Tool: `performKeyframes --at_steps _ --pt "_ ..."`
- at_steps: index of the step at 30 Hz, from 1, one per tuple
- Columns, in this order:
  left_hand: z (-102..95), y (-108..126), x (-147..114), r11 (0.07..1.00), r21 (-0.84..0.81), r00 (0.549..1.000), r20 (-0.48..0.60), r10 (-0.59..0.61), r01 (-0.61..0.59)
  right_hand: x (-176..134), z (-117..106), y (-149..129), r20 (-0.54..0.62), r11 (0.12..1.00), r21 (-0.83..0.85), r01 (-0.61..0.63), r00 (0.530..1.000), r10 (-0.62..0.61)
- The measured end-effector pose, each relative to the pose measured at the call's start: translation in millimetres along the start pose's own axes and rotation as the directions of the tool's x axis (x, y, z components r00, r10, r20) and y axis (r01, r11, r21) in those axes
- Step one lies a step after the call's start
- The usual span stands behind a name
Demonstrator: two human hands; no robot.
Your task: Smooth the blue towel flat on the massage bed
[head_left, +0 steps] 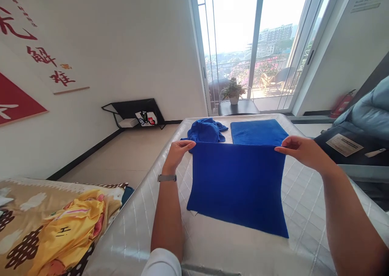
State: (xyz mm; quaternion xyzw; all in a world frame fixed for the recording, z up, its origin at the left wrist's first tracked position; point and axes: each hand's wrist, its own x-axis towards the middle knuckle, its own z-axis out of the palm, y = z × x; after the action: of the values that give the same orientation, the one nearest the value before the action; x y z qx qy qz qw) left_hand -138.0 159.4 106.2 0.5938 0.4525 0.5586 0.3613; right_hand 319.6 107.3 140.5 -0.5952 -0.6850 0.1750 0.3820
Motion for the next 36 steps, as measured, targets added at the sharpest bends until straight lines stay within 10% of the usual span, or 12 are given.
performKeyframes --at_steps 8,19,36 --pt "6.8 44.1 -4.1 0.965 -0.157 0.943 -0.293 0.156 -0.208 -17.6 -19.9 -36.8 -0.270 0.977 0.168 0.129 0.960 -0.080" --pt "13.9 81.4 -19.8 0.864 -0.027 0.755 -0.500 0.424 -0.503 -33.5 -23.0 -70.1 -0.665 0.875 0.192 0.445 0.715 -0.218" --pt "19.0 94.8 -23.4 0.810 0.051 0.633 -0.596 0.494 -0.584 -38.6 -26.5 -74.8 -0.617 0.821 0.026 0.571 0.656 -0.436"
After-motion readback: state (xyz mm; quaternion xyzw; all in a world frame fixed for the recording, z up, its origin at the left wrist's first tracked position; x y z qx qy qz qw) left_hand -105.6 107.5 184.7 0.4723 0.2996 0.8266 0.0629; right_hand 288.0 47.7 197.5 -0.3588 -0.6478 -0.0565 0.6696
